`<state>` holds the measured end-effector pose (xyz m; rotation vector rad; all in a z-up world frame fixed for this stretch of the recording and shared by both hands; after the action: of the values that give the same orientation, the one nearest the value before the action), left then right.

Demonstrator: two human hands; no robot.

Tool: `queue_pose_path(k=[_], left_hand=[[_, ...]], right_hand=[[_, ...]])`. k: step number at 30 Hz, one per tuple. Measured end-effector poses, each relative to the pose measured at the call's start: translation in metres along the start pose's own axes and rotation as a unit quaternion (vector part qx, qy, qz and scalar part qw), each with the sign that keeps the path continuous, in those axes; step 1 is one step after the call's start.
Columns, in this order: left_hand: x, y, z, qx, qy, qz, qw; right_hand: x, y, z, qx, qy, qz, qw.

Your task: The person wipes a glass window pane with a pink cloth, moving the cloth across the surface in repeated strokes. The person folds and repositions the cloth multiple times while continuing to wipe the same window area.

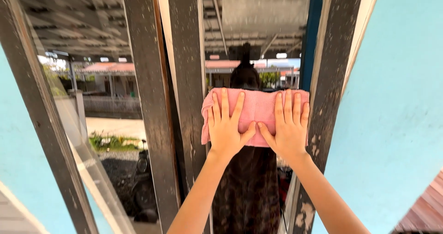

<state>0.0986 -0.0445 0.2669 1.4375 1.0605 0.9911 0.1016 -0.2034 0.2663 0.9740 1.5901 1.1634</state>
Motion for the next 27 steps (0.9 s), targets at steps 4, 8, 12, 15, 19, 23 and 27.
queue_pose_path(k=[4,8,12,15,19,23,27], left_hand=[[0.001,0.023,0.001,-0.002,-0.004,0.004,1.000],[0.003,0.039,0.002,-0.002,-0.024,0.001,1.000],[0.004,0.053,0.002,-0.002,-0.028,-0.003,1.000],[0.005,0.064,0.004,-0.008,-0.033,-0.005,0.999],[0.007,0.078,0.006,-0.013,-0.030,-0.006,0.999],[0.007,0.095,0.004,-0.027,-0.023,-0.002,0.999],[0.008,0.109,0.004,-0.040,-0.018,0.002,0.999]], right_hand=[[-0.006,0.021,0.001,-0.012,-0.003,-0.001,1.000],[-0.013,0.037,0.006,0.000,0.005,0.005,1.000],[-0.017,0.054,0.005,-0.004,0.016,0.000,1.000],[-0.021,0.066,0.006,-0.011,0.020,0.000,1.000],[-0.025,0.080,0.007,-0.008,0.026,0.002,1.000],[-0.030,0.094,0.009,0.000,0.034,0.006,0.999],[-0.034,0.107,0.011,-0.003,0.037,0.011,0.999]])
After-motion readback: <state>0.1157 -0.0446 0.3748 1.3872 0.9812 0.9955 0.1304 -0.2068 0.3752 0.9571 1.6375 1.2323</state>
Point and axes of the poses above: each hand's wrist, its own y-axis towards the middle knuckle, its own z-axis out of the palm, x = y × z, the point moved 8 cm from there along y, towards the middle knuckle, and after that the axes turned 2 degrees about -x, right-handed, at the moved point
